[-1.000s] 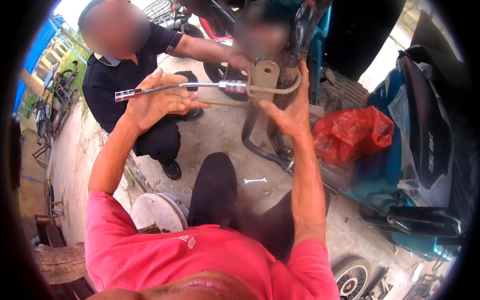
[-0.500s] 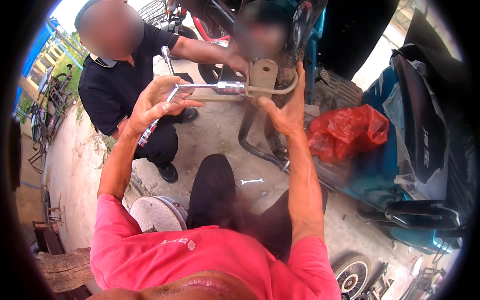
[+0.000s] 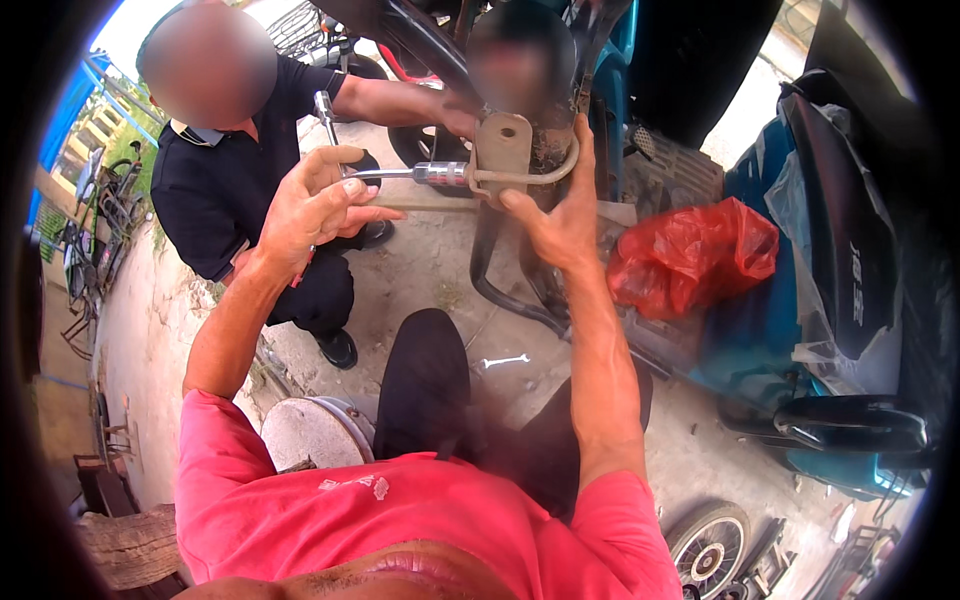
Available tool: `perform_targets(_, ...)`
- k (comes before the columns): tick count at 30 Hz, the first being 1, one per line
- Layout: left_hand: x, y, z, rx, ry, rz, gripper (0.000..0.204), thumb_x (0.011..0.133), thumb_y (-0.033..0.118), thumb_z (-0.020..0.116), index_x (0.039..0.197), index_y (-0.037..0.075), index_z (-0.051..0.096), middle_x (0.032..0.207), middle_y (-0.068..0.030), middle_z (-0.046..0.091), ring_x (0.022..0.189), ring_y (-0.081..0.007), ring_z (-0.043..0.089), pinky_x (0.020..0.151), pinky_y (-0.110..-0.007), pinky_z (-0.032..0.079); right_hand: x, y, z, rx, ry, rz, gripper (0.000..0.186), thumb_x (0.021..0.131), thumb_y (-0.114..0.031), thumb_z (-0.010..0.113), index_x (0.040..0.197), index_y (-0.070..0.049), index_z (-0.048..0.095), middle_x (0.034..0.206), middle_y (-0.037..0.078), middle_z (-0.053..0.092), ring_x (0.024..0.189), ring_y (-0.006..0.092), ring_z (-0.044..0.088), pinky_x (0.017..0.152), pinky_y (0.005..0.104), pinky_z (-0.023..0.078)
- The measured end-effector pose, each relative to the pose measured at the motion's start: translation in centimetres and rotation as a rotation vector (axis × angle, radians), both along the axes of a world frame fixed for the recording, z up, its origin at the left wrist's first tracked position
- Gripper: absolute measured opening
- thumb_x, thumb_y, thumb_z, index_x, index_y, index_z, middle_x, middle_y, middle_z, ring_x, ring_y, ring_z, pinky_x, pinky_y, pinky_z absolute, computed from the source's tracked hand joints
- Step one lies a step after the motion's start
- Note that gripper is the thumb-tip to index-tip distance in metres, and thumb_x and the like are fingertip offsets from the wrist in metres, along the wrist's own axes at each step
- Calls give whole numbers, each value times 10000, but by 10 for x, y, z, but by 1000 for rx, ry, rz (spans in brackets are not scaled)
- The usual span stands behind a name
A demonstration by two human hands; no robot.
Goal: The person uses a socket wrench and a hammer to install or tighten metal brackets on the frame of a scooter while an assistant holds the parts in place. They use a socket wrench to turn a bolt and a hammer to strike a component for alignment.
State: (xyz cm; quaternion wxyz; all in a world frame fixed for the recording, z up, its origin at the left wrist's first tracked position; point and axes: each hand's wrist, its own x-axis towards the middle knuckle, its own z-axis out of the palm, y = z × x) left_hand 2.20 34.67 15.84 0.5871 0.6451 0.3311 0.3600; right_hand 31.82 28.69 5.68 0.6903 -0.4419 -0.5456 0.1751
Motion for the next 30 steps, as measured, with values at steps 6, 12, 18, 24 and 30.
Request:
perform_targets(6, 17, 3, -56, 462, -304, 210, 319, 988, 19, 581, 1220, -36, 369, 1099, -198, 608, 804, -159, 634, 737, -490, 672, 2, 2, -2, 26, 39, 25, 1248, 723, -389, 885, 1627, 16, 126, 1497, 253, 456, 1384, 332, 484, 1171, 429, 378)
perform_targets(12, 14, 19, -60, 61, -491, 10, 364, 1009, 187, 588, 1255, -49, 459, 952, -182, 694, 526, -74, 491, 630, -395, 641, 6, 5, -9, 38, -12, 16, 1231, 747, -393, 883, 1626, 17, 126, 1501, 256, 449, 1386, 339, 479, 1174, 430, 371)
perform_targets(18, 4, 43, -44, -23, -228, -164, 333, 984, 281, 688, 1003, -50, 667, 872, -108, 687, 519, -51, 464, 576, -321, 607, 5, 5, -9, 43, 20, 46, 1203, 761, -360, 870, 1628, 14, 126, 1507, 261, 443, 1389, 343, 477, 1173, 433, 372)
perform_targets(24, 17, 48, -57, 908, -210, 59, 302, 989, 227, 711, 892, -53, 651, 831, -80, 637, 690, -112, 594, 504, -254, 540, 8, 10, -11, 52, -16, 24, 1202, 759, -355, 868, 1629, 12, 125, 1501, 263, 449, 1382, 342, 486, 1170, 432, 379)
perform_targets(30, 4, 49, -18, 814, 236, -267, 231, 910, 184, 761, 1006, -6, 673, 869, -105, 659, 758, -239, 644, 653, -355, 532, 6, 6, -12, 37, 2, -7, 1219, 751, -378, 876, 1633, 1, 126, 1504, 259, 450, 1376, 337, 495, 1163, 430, 387)
